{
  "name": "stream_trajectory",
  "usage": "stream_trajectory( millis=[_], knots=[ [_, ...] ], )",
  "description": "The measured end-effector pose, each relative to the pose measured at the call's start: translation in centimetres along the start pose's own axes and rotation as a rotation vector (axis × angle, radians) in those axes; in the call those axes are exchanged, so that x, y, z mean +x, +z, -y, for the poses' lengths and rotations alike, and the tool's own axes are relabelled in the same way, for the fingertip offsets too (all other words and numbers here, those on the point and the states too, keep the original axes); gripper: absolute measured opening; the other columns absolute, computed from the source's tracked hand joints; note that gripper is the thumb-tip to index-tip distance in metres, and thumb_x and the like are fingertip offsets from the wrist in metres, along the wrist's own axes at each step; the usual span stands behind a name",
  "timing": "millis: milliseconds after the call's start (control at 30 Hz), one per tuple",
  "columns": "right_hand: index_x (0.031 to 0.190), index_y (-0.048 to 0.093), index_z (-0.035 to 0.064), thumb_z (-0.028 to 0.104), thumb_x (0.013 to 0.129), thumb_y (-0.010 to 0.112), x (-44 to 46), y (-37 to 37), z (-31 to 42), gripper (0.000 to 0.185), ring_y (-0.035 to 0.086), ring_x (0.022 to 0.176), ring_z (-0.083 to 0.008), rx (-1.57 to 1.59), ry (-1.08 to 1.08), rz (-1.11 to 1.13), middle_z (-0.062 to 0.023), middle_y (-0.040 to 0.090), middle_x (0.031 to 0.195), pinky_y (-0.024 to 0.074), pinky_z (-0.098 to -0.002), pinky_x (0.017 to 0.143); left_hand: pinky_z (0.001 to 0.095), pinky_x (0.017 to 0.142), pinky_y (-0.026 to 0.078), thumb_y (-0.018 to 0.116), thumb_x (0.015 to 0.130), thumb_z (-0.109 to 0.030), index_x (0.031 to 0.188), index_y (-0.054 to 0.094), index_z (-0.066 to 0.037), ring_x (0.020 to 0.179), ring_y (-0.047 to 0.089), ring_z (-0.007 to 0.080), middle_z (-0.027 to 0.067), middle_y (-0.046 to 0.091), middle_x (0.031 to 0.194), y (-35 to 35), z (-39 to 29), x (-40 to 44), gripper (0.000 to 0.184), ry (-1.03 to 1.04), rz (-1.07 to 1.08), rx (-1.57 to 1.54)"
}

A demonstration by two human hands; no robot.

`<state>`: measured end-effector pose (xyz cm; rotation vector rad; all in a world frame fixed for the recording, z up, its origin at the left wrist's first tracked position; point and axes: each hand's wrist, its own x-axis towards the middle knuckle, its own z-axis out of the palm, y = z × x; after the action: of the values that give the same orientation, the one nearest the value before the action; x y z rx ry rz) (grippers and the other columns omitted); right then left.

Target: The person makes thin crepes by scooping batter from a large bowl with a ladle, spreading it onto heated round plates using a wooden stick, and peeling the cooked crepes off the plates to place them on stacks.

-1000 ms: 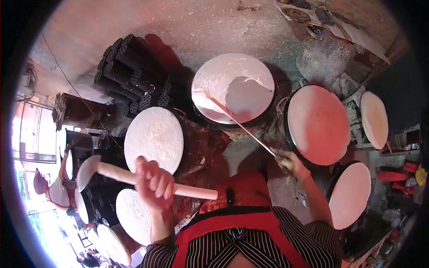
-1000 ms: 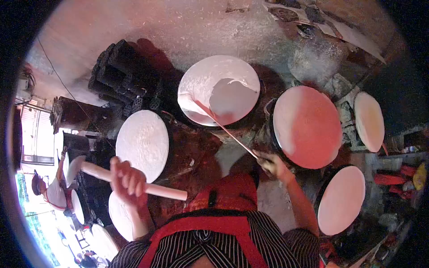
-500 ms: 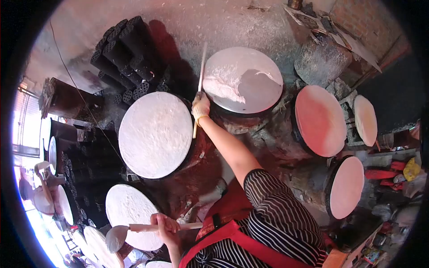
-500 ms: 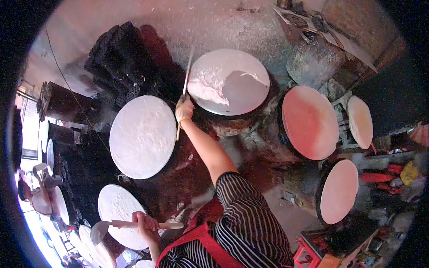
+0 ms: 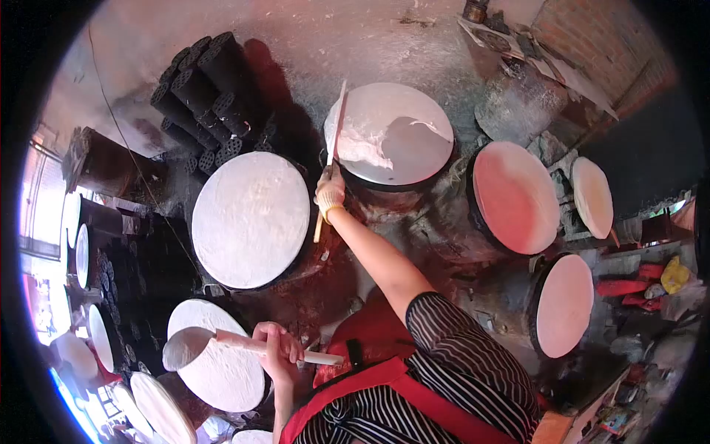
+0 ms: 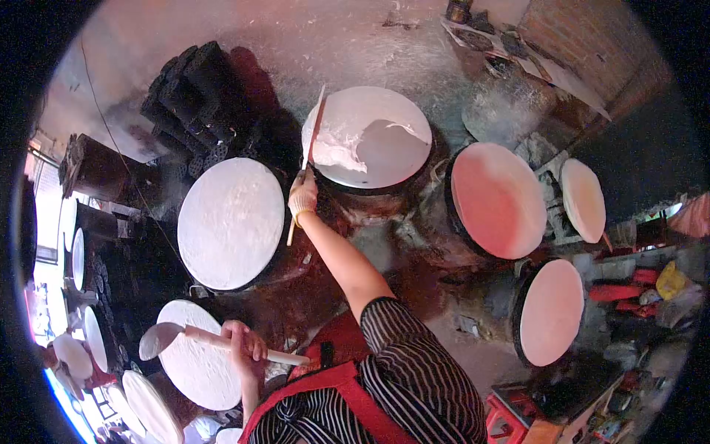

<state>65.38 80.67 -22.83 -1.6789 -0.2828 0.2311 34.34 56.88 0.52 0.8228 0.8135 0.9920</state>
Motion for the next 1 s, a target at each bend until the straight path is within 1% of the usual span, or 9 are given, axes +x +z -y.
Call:
stream_trajectory(
  millis=[233,300,433,467,500,600,700,733,1000],
  knots=[
    [0.137,0.048,0.0028,0.023,0.102,0.045,-7.3,-5.3,1.2,0.04,0.061,0.106,-0.0428,0.069,0.112,-0.079,-0.0292,0.063,0.115,0.0487,-0.0427,0.086,0.0267,0.034,0.037,0.052,0.1,-0.018,0.091,0.049,-0.004,0.037,0.036,0.0105,0.0006,0.038,0.054,-0.2,0.9,-1.3,0.017,0.003,-0.026,-0.005],
    [0.132,0.05,0.0021,0.018,0.101,0.046,-7.7,-6.0,-7.1,0.035,0.061,0.096,-0.034,0.315,0.305,0.028,-0.019,0.066,0.103,0.0475,-0.0399,0.087,0.0267,0.035,0.037,0.052,0.101,-0.018,0.091,0.05,-0.004,0.037,0.036,0.0105,0.0006,0.038,0.054,-0.2,1.1,-1.4,0.017,-0.048,-0.036,-0.028],
    [0.108,0.051,0.0074,0.019,0.1,0.047,-5.2,-15.4,-7.1,0.014,0.052,0.051,-0.0227,0.823,0.605,0.206,-0.0047,0.051,0.069,0.0426,-0.0342,0.045,0.0268,0.036,0.038,0.054,0.1,-0.019,0.091,0.05,-0.004,0.037,0.037,0.0105,0.0006,0.038,0.054,0.0,1.1,-2.0,0.018,-0.097,0.01,-0.046],
    [0.11,0.052,0.0127,0.02,0.1,0.049,-5.0,-15.8,-3.6,0.013,0.045,0.041,-0.0164,0.637,0.592,0.08,-0.0019,0.049,0.063,0.0342,-0.0298,0.034,0.027,0.036,0.038,0.054,0.1,-0.019,0.091,0.051,-0.004,0.037,0.037,0.0105,0.0005,0.038,0.054,0.1,1.0,-2.2,0.017,-0.08,0.029,-0.038],
    [0.116,0.052,0.0168,0.018,0.1,0.049,-4.3,-15.5,0.6,0.017,0.044,0.043,-0.012,0.462,0.659,-0.092,0.0014,0.047,0.062,0.0347,-0.0284,0.034,0.027,0.036,0.038,0.054,0.1,-0.019,0.091,0.051,-0.004,0.037,0.037,0.0105,0.0005,0.038,0.054,0.1,1.0,-2.5,0.017,-0.073,0.029,-0.045],
    [0.136,0.047,0.0184,0.017,0.1,0.047,-2.5,-10.8,-1.3,0.036,0.043,0.043,-0.0108,1.169,0.541,0.146,0.0022,0.046,0.062,0.0347,-0.0275,0.035,0.0269,0.036,0.038,0.055,0.1,-0.02,0.092,0.051,-0.005,0.037,0.037,0.0103,0.0006,0.039,0.054,0.1,1.0,-3.1,0.018,-0.065,0.028,-0.057],
    [0.135,0.047,0.0233,0.017,0.101,0.047,-5.0,-10.1,5.4,0.034,0.04,0.043,-0.0089,0.159,0.371,0.362,0.004,0.043,0.062,0.0364,-0.0276,0.036,0.0268,0.035,0.037,0.056,0.099,-0.02,0.091,0.051,-0.004,0.036,0.036,0.0101,0.0003,0.039,0.054,0.7,0.9,-3.4,0.018,-0.073,-0.043,-0.003],
    [0.133,0.05,0.0247,0.021,0.101,0.047,-5.5,-11.0,4.8,0.032,0.042,0.043,-0.0095,0.324,0.637,0.358,0.0042,0.044,0.062,0.038,-0.0282,0.037,0.0265,0.035,0.036,0.057,0.098,-0.02,0.091,0.052,-0.004,0.036,0.036,0.0099,0.0,0.038,0.053,1.1,0.7,-3.4,0.019,-0.097,-0.047,0.04],
    [0.098,0.053,0.0127,0.025,0.103,0.044,-4.0,-28.2,3.9,0.016,0.043,0.044,-0.0092,0.497,0.664,0.251,0.0026,0.052,0.068,0.0305,-0.0234,0.034,0.027,0.035,0.036,0.059,0.097,-0.019,0.089,0.053,-0.003,0.036,0.036,0.0104,0.0004,0.041,0.052,3.8,3.4,-2.0,0.019,-0.218,-0.021,0.092]
  ],
)
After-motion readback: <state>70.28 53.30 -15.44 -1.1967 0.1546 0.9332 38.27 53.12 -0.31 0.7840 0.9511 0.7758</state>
